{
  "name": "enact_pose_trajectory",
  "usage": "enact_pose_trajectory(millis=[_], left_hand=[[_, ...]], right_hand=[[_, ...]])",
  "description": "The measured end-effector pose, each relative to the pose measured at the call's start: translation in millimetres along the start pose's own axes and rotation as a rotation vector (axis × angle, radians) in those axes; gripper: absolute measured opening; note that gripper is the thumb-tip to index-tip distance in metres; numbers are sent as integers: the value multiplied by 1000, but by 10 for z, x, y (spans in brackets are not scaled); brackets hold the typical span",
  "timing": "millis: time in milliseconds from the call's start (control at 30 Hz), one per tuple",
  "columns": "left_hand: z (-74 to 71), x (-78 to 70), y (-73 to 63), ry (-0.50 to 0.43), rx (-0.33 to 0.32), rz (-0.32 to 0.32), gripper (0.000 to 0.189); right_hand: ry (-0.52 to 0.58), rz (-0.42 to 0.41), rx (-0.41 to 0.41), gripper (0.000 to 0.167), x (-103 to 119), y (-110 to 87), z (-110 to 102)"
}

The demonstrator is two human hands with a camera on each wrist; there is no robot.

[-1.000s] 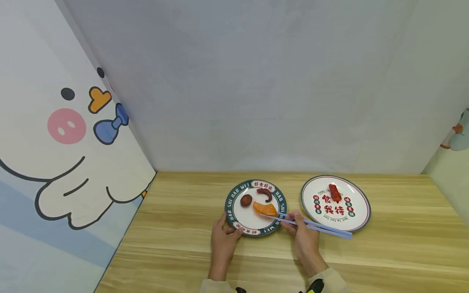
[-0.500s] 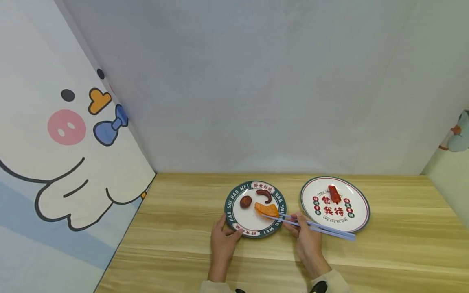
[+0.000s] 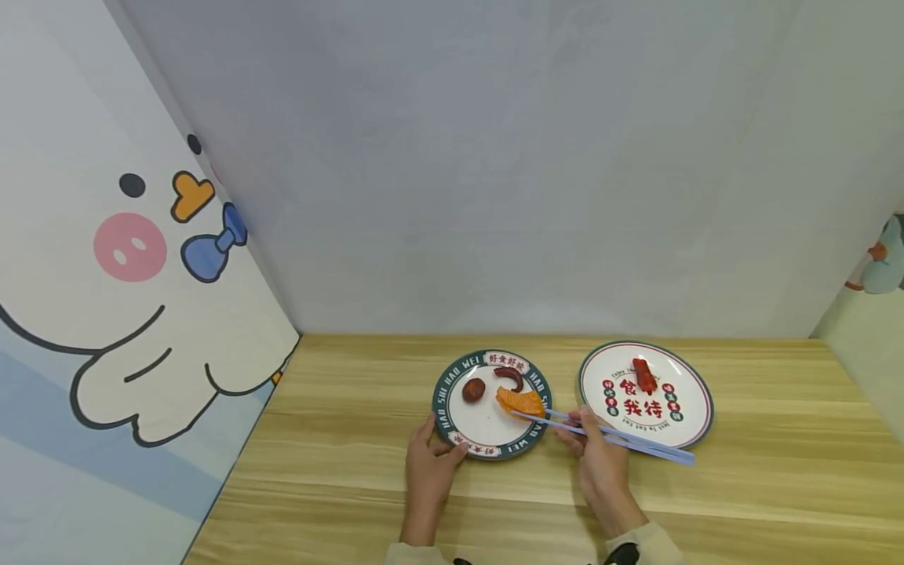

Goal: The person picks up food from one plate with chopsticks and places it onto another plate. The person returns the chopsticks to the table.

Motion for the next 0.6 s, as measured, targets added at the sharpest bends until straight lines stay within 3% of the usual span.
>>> enact_pose_trajectory(millis=[600], left_hand=[[-5,-13,-11,5,0,-10,77]], right_hand=[[85,1,6,38,129,12,-39]])
Point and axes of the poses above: each hand's wrist, its own y-axis towards the middle knuckle, its own z-axis out of the palm, x = y × z, the point moved 8 cm from there along y, towards the middle knuckle, and after that the axes turned 11 degrees about -x, right-handed, at the moved point
